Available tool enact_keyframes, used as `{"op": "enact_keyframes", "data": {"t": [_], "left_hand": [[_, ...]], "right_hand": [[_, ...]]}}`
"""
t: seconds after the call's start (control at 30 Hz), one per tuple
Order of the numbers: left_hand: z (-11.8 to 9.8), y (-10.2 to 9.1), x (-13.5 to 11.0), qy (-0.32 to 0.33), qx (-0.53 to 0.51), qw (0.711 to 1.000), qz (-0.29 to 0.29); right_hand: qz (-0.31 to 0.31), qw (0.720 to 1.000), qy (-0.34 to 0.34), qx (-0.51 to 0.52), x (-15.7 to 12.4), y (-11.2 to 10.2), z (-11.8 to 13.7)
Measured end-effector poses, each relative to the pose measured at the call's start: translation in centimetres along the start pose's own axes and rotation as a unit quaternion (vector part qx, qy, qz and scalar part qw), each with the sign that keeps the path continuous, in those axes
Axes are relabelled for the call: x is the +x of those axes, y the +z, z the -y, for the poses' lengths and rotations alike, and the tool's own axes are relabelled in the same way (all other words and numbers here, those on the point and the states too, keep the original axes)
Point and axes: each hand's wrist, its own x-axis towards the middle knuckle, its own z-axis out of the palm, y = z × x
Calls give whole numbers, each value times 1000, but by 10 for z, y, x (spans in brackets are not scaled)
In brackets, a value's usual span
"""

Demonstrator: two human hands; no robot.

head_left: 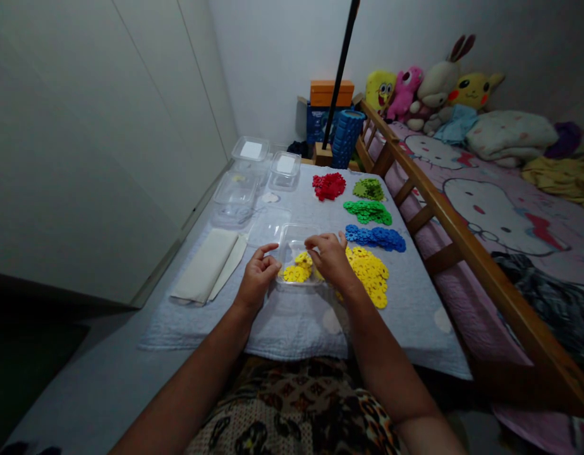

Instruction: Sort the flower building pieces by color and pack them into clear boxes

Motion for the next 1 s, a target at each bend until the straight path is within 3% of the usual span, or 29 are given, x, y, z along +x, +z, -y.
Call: {"op": "enact_keyframes", "data": {"t": [0.17, 0.33, 0.57, 0.8, 1.0], "left_hand": [[-1, 1, 0, 1, 6, 1000, -3], [0, 0, 0, 7, 17, 1000, -7], [1, 0, 0, 23, 21, 999, -9], [0, 1, -1, 25, 23, 999, -23], [0, 2, -1, 23, 35, 999, -32]], "right_hand": [[-65, 996, 55, 3, -12, -18, -30], [17, 997, 49, -57, -32, -19, -48], [100, 990, 29, -100, -41, -6, -38], [54, 994, 24, -88, -39, -4, -47], [-18, 999, 23, -41, -36, -19, -56]]}}
